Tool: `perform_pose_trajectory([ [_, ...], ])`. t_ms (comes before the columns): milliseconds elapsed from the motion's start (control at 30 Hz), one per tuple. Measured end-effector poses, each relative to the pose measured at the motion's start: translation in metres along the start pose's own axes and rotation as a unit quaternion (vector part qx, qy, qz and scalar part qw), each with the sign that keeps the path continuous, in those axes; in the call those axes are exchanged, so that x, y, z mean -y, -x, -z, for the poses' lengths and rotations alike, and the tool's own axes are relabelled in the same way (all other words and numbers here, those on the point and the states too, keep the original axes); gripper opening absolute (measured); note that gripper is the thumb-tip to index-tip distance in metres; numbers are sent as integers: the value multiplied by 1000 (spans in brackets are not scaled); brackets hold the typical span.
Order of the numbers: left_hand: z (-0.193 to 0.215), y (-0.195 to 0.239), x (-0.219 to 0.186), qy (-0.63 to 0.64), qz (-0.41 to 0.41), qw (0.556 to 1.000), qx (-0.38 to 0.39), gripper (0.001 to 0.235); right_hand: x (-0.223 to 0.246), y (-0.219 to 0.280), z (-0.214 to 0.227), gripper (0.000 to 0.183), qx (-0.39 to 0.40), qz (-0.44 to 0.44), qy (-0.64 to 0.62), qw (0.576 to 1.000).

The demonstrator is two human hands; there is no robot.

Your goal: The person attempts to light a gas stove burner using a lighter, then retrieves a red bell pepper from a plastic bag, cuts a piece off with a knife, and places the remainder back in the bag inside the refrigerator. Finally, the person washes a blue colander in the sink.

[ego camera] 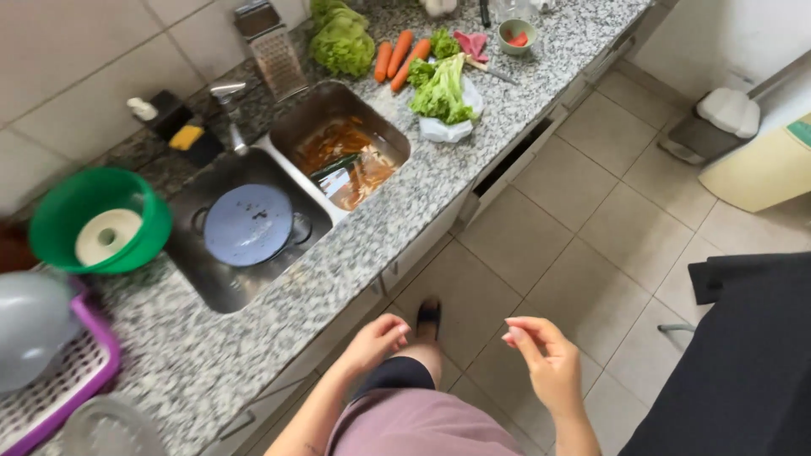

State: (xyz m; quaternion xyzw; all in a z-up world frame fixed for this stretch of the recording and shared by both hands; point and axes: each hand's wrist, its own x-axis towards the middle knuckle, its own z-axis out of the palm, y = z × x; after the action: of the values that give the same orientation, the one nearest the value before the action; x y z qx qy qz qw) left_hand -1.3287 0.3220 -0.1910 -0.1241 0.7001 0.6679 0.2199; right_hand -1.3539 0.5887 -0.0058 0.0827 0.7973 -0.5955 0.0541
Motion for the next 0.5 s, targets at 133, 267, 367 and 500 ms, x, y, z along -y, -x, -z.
perform_pose_trajectory([
  [133,19,-81,-98,19,-28,998,-54,19,-6,-104,2,14,22,-21,74,997],
  [267,42,-200,-156,54,-103,984,-137,20,-7,-215,14,29,53,-26,55,997],
  [367,47,-267,-233,-19,-147,970,-194,22,15,-289,29,25,65,25,89,994],
  [500,55,-349,-307,-133,-200,927,-289,23,42,-375,36,10,35,106,114,987],
])
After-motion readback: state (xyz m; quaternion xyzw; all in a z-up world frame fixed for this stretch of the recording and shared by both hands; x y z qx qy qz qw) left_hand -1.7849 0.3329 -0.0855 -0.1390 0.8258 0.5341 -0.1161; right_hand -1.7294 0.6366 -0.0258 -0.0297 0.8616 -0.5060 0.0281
